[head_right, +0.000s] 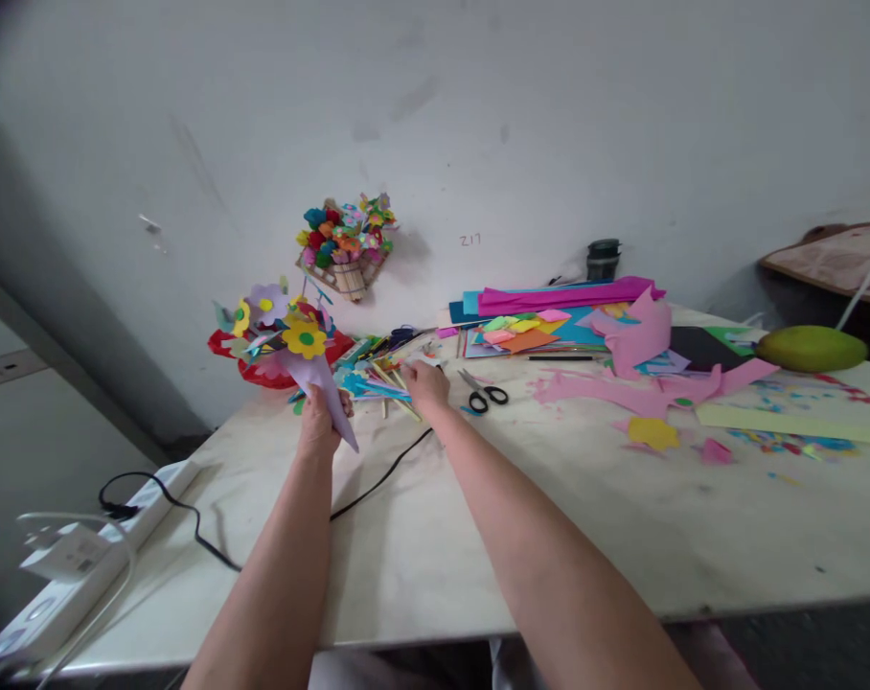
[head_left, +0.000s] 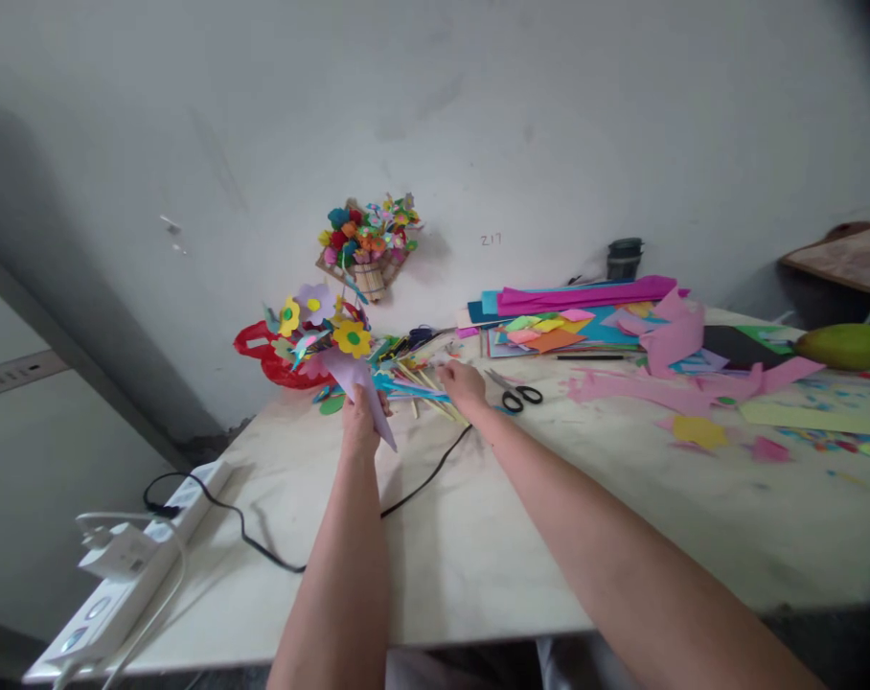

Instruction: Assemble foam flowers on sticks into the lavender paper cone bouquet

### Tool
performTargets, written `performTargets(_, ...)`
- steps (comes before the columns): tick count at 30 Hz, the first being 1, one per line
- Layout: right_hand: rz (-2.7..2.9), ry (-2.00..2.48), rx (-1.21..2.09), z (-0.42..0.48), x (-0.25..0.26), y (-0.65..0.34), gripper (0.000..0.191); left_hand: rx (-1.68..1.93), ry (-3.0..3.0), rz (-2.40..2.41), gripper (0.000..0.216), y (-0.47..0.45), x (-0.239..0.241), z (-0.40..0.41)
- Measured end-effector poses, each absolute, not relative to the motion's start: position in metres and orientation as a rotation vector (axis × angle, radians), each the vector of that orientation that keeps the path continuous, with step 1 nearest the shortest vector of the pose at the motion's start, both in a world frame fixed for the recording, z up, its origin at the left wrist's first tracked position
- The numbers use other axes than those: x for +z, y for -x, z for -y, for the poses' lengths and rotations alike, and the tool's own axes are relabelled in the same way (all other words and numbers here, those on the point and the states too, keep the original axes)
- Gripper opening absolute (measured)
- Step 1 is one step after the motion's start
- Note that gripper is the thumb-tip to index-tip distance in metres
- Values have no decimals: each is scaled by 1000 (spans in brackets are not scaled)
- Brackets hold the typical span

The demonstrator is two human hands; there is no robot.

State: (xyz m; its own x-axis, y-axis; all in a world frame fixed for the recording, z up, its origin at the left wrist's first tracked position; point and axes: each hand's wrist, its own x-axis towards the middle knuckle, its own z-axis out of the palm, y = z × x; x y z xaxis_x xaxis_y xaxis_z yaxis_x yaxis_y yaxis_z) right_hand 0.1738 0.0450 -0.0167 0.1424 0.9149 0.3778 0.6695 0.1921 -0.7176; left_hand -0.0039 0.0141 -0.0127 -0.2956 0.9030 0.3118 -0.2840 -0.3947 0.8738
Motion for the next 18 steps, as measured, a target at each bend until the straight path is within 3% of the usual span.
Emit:
performTargets(8,2160,1548,-121,-39,-30,-159,26,2071,-918,-1045,52,9,-9,-15)
performTargets(18,2197,1634,-175,-38,-31,-153,32,2070,-1002,-1183,52,9,-12,-18)
